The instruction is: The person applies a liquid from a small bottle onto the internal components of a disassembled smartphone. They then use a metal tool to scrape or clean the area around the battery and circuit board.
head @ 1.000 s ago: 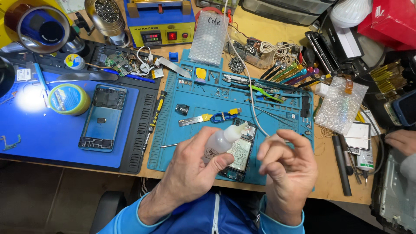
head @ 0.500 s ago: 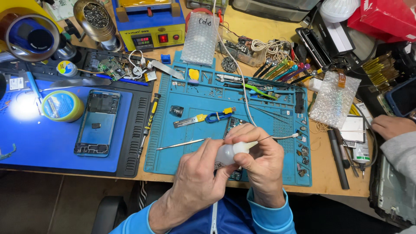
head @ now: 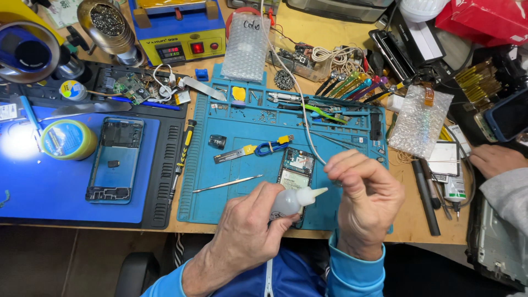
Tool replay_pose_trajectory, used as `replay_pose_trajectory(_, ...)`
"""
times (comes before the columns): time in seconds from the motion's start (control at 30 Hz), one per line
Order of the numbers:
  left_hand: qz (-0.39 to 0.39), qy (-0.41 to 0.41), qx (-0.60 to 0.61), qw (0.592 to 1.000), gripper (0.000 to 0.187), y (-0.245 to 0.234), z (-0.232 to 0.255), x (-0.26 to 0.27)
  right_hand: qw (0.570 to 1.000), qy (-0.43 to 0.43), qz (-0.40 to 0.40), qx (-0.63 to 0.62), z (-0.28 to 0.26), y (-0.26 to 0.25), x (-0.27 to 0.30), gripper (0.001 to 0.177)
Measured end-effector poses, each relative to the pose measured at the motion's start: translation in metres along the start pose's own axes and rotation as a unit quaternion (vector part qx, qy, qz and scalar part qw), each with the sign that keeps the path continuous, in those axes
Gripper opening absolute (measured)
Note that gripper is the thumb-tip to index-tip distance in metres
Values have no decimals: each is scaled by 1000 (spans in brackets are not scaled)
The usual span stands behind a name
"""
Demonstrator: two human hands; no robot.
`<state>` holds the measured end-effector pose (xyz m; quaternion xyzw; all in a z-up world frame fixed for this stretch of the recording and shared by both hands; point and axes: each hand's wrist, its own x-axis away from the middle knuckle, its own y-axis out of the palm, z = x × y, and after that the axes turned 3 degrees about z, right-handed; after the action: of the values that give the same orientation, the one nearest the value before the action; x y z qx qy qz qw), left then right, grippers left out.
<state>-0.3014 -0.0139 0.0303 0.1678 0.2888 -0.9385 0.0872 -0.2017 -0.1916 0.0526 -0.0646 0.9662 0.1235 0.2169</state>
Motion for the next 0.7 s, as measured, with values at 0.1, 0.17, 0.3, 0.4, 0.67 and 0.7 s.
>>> replay_pose_trajectory(0.1,-16,-11,3,1000,28,1,-4,4,999,-32,17,40,-1,-14,-7,28)
replay_pose_trajectory(0.17,-15,-39,6,999,33,1,-6,6,998,-42,40,34,1,-26,-14,28)
replay_pose_trajectory(0.3,-30,-100,44,994,38,-9,-5,-1,998,-28,54,14,1,-30,-6,33)
replay_pose_trajectory(0.4,-89,-160,167,969,43,-28,-3,-17,996,-18,35,79,0,-35,3,44)
replay_pose_trajectory(0.67,-22,-140,154,978,29,-35,-24,-123,975,70,-65,201,-1,-68,34,42)
replay_pose_trajectory(0.7,-24,-138,151,979,29,-27,-26,-142,976,69,-61,199,3,-70,38,42)
